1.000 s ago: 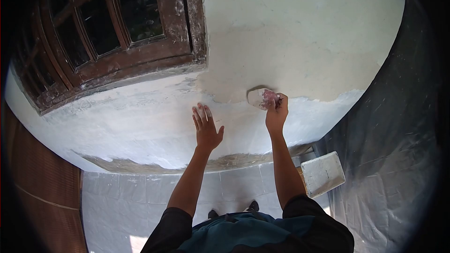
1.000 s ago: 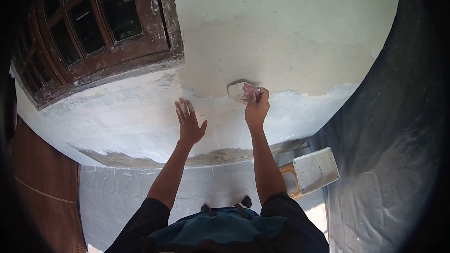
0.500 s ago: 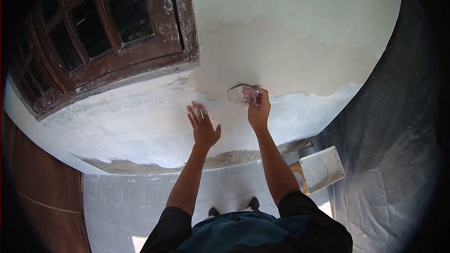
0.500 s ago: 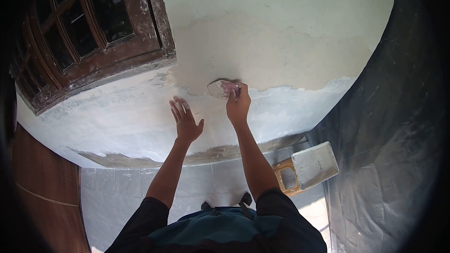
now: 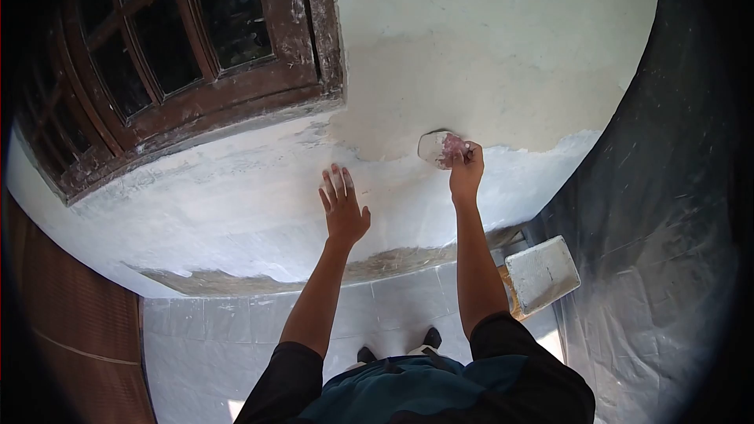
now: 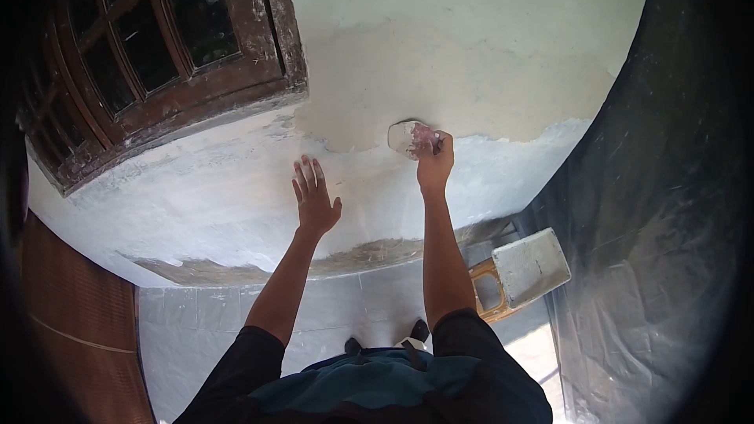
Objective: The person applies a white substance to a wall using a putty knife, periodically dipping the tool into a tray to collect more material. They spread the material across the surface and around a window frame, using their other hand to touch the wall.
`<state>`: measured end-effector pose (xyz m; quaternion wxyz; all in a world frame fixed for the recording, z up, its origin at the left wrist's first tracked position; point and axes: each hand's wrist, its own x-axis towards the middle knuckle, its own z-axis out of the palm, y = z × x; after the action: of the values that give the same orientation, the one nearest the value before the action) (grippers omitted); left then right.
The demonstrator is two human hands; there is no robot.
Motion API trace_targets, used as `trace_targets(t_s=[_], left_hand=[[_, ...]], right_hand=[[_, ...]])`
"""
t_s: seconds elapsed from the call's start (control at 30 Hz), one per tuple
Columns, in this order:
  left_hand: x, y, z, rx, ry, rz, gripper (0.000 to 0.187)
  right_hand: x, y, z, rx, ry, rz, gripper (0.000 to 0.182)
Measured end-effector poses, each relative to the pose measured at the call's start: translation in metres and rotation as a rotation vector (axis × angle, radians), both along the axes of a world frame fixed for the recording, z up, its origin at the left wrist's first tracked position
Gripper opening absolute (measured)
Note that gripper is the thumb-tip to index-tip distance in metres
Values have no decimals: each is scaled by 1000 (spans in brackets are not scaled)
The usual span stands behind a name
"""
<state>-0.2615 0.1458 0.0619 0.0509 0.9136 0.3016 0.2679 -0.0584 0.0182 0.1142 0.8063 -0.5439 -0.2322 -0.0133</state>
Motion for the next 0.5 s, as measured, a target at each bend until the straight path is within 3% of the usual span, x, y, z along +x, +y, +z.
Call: trace_targets(t_s=[0.07, 0.13, 0.23, 0.27, 0.4, 0.5], left_hand=[[-3, 0, 1, -3, 15, -6, 99], [-3, 1, 3, -4, 34, -13, 100], [-7, 2, 6, -25, 49, -31, 100], [-9, 2, 6, -22, 66, -38, 99], [-9, 5, 4, -15, 106, -31, 99], [-5, 3, 3, -13, 85, -15, 99]], right_hand=[[-2, -1, 0, 31, 11, -6, 19], [-7, 8, -4, -95, -149, 85, 21], [4, 18, -16, -159, -250, 7, 21], [-2, 10, -5, -88, -100, 15, 21], [-4, -8, 7, 24, -9, -18, 15], [-2, 8, -5, -175, -235, 46, 15]])
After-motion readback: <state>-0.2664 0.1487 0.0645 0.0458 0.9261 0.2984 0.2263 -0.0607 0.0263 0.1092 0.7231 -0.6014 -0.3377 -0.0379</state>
